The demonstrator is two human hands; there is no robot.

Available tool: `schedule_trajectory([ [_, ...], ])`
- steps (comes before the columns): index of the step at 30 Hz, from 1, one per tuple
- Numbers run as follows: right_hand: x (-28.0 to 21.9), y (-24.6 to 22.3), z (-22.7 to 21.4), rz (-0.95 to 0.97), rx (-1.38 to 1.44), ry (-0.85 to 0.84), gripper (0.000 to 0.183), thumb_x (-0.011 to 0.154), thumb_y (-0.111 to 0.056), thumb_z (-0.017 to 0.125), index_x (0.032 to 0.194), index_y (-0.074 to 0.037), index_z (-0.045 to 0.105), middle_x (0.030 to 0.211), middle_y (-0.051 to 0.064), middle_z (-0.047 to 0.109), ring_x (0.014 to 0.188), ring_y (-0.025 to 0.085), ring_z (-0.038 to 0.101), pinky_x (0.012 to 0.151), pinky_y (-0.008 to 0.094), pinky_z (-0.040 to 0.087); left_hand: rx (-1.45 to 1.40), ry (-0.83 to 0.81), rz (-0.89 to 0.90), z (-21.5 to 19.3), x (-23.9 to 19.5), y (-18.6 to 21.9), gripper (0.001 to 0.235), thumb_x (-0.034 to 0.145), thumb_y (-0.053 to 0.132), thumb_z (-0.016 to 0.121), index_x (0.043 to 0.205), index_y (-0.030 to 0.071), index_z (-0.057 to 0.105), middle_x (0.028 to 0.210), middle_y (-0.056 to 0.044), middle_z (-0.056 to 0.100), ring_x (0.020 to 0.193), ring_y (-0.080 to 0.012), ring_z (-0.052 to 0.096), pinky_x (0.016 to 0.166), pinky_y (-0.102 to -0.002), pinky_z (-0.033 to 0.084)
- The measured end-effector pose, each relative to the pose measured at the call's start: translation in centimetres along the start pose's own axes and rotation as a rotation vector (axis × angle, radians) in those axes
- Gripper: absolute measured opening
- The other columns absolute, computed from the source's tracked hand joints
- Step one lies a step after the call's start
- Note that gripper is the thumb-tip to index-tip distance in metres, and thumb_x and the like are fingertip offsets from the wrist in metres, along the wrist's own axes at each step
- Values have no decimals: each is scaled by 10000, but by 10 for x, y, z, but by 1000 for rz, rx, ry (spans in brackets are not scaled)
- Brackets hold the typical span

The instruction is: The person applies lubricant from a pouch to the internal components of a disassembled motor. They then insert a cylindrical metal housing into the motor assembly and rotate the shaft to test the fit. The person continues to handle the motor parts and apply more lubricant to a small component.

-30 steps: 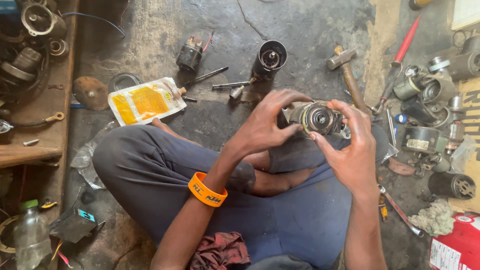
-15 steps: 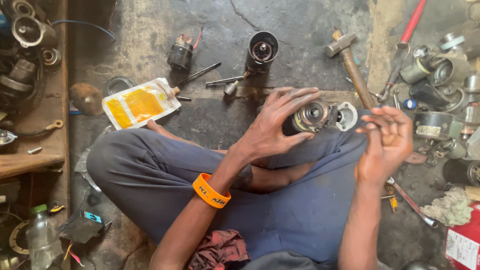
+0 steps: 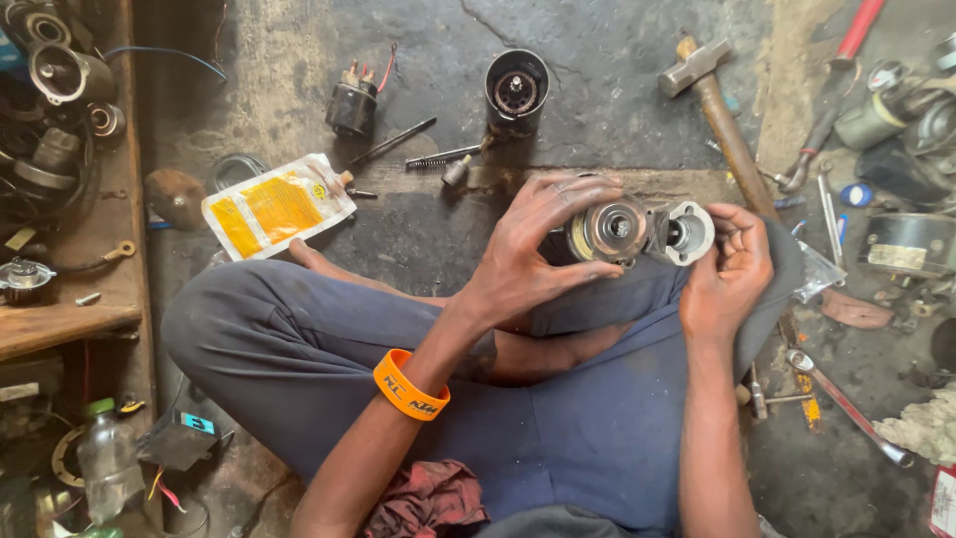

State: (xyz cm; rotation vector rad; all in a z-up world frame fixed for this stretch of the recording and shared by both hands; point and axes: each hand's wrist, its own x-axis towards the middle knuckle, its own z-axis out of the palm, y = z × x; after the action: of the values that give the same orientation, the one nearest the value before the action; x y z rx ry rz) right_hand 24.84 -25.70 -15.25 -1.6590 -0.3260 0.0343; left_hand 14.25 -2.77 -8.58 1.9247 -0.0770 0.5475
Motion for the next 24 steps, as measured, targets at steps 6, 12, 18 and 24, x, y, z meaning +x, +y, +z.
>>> schedule_trajectory([
  [6,2,-4,3,26,-12,-11,208,1067,79,631,1262,40,571,1155,89,673,1087,128,655,978,243,529,-8,-25,1,-4,6,4,787,793,308,933,1454,109,556,1469,-67,608,1359,-269,564,1207,-401,439],
  [12,2,-4,3,48,-31,-15,190,1076,57,644,1255,37,581,1140,76,676,1062,115,657,942,232,538,-64,-83,-48,-10,7,8,772,847,203,891,1513,98,517,1451,-65,614,1351,-267,559,1216,-396,445],
  [18,2,-4,5,38,-29,-29,185,1081,61,651,1251,42,582,1154,76,676,1083,115,662,966,232,542,-101,-89,-71,-9,7,7,832,865,167,863,1573,98,432,1439,-75,605,1351,-259,563,1225,-393,436],
  [24,1,-2,5,35,-20,-24,179,1083,62,646,1249,46,580,1158,80,675,1089,117,662,975,232,541,-154,-57,-104,-9,5,9,830,876,175,858,1578,100,423,1434,-112,583,1338,-261,594,1215,-390,447],
])
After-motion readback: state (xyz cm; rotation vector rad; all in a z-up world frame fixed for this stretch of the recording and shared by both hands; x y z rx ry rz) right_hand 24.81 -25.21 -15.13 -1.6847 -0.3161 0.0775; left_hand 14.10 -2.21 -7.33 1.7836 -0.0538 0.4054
